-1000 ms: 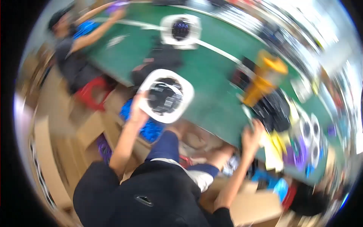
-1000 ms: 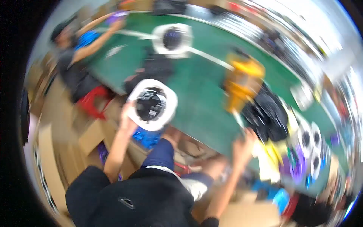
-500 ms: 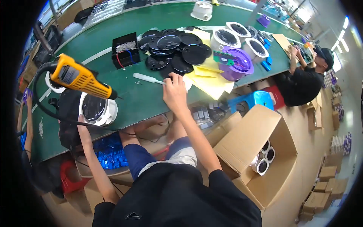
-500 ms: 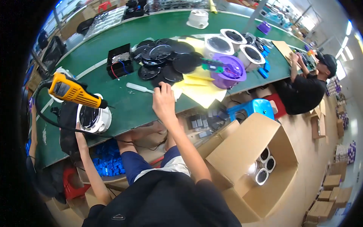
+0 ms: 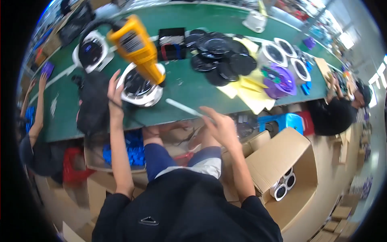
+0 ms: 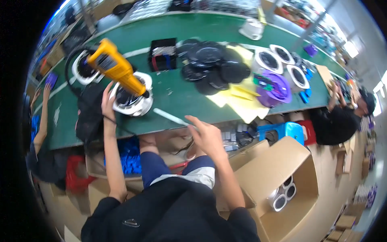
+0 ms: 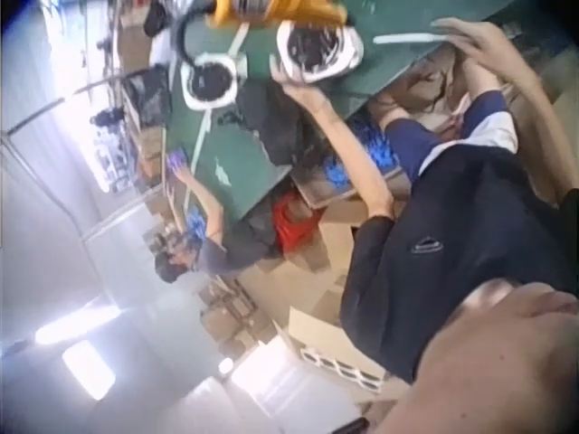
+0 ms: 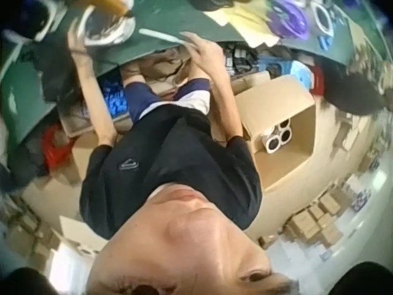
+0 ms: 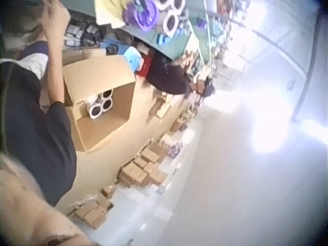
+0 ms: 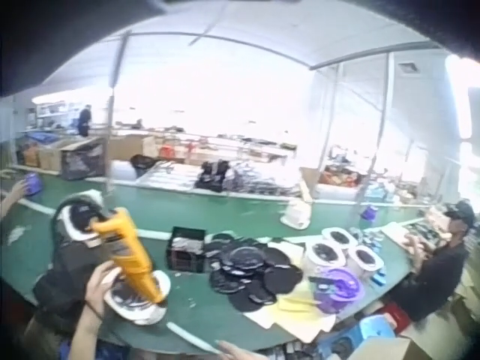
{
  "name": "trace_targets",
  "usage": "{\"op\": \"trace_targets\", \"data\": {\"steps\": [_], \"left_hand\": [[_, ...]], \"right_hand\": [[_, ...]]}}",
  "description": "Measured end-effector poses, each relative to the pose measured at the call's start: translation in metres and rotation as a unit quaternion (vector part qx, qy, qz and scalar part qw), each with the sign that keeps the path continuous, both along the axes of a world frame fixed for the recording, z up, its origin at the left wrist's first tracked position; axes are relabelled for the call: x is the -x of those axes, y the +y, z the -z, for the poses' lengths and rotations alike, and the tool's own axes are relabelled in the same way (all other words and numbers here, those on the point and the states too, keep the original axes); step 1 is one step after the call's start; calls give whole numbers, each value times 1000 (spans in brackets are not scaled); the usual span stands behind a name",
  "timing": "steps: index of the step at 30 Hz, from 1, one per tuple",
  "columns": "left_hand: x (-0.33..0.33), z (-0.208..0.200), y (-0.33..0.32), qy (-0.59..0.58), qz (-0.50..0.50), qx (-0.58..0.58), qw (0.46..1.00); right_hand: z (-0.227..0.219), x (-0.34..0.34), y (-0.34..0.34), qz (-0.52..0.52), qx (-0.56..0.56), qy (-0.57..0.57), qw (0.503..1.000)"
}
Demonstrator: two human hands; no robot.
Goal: The person assembles a small circular electronic device by hand, securing its plastic housing, electronic circuit, and fan blade with screws using a power drill.
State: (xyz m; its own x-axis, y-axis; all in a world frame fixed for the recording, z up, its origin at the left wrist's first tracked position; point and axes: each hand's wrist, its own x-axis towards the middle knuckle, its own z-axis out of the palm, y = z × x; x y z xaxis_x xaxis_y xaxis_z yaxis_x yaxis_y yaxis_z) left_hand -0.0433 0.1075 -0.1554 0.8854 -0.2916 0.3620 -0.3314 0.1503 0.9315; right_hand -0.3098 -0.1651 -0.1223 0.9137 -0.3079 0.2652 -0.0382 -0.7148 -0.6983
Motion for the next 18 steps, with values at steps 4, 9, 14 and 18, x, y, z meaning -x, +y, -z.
{"op": "trace_targets", "data": {"steps": [4, 9, 14, 18], "left_hand": [[21, -3, -16, -64, -170, 12, 983], [37, -6, -10, -148, -279, -47, 948], [43, 3, -5, -70, -209, 24, 975], [38, 7, -1, -27, -143, 75, 987]], "right_hand": [[-21, 5, 1, -118, -100, 133, 979], [-8, -31, 8, -113, -73, 97, 986], [2, -61, -25, 37, 8, 47, 998], [-4, -54, -38, 33, -75, 108, 991]]}}
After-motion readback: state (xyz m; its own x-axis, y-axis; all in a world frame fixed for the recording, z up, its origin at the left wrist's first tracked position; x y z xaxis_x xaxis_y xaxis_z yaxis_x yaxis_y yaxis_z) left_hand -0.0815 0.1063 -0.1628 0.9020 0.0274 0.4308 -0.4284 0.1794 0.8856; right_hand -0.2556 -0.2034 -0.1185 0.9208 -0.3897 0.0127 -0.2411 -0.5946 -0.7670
